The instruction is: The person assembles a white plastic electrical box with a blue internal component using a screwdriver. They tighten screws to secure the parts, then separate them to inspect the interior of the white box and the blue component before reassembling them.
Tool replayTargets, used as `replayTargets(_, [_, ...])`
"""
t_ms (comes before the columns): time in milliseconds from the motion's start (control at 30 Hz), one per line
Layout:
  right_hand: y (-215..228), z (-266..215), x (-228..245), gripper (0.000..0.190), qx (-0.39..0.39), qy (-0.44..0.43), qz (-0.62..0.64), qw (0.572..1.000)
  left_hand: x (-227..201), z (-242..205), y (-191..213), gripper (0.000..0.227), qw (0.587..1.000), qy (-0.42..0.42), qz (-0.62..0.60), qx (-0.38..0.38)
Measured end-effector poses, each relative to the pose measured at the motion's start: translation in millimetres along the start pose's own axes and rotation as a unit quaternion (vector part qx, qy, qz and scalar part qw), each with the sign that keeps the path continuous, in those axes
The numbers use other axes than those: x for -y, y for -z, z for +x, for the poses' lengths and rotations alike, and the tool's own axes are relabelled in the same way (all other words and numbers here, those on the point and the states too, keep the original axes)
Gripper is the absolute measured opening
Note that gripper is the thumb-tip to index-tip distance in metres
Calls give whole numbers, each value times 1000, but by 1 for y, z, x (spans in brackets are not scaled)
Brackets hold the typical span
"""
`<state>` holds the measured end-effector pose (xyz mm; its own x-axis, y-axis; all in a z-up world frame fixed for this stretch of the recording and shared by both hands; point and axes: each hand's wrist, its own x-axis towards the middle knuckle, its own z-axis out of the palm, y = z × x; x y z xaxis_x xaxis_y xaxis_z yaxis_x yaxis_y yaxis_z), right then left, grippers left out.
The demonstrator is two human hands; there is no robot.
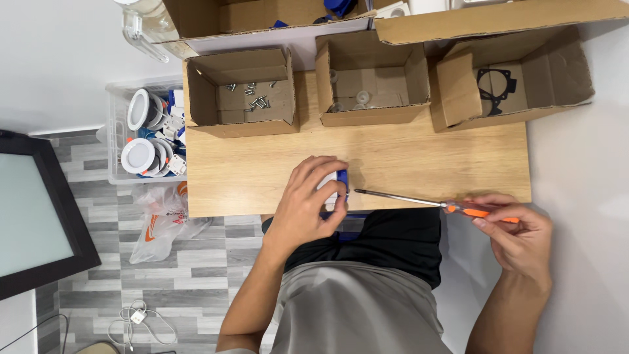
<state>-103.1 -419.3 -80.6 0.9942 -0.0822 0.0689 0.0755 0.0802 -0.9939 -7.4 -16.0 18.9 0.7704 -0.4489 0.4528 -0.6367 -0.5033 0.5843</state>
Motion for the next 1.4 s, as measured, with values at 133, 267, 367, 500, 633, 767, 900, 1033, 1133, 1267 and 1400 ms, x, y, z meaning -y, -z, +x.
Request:
replayTargets(133, [-8, 2, 5, 21, 16, 11, -22, 1000, 4, -2, -4, 4, 1000, 8, -27, -10])
replayTargets(267, [-10, 1, 4, 21, 8, 9, -18, 1000, 7, -3, -6, 7, 999, 8, -40, -18])
replayTargets(367, [-10, 1, 3, 20, 11, 1, -13, 1000, 9, -4, -9, 7, 999, 8, -43, -24])
replayTargets(500, [-8, 1, 3, 21, 13, 8, -16, 1000, 10, -5, -11, 7, 999, 14, -39, -32])
replayTargets(633, [-3, 2, -1, 21, -6, 6, 11, 1000, 13, -5, -15, 7, 998, 5, -32, -48])
replayTargets(767, [0, 5, -1, 23, -23, -3, 33, 999, 17, -8, -21, 8, 997, -6, -30, -72])
replayTargets(900, [-6, 14, 5, 25, -34, 23, 17, 999, 18, -9, -19, 15, 995, -6, -48, -86])
replayTargets(1033, [-20, 31, 17, 23, -53, 9, 27, 998, 24, -14, -20, 40, 993, 28, -73, -86])
replayTargets(1133, [-44, 51, 38, 24, -48, 26, 27, 998, 22, -14, -17, 51, 992, 42, -85, -85])
replayTargets(1267, [-82, 82, 66, 25, -40, 68, 22, 997, 20, -14, -14, 54, 989, 49, -102, -95])
replayTargets(1400, [-116, 124, 103, 26, -14, 126, -15, 992, 21, -17, -13, 56, 988, 56, -98, -102])
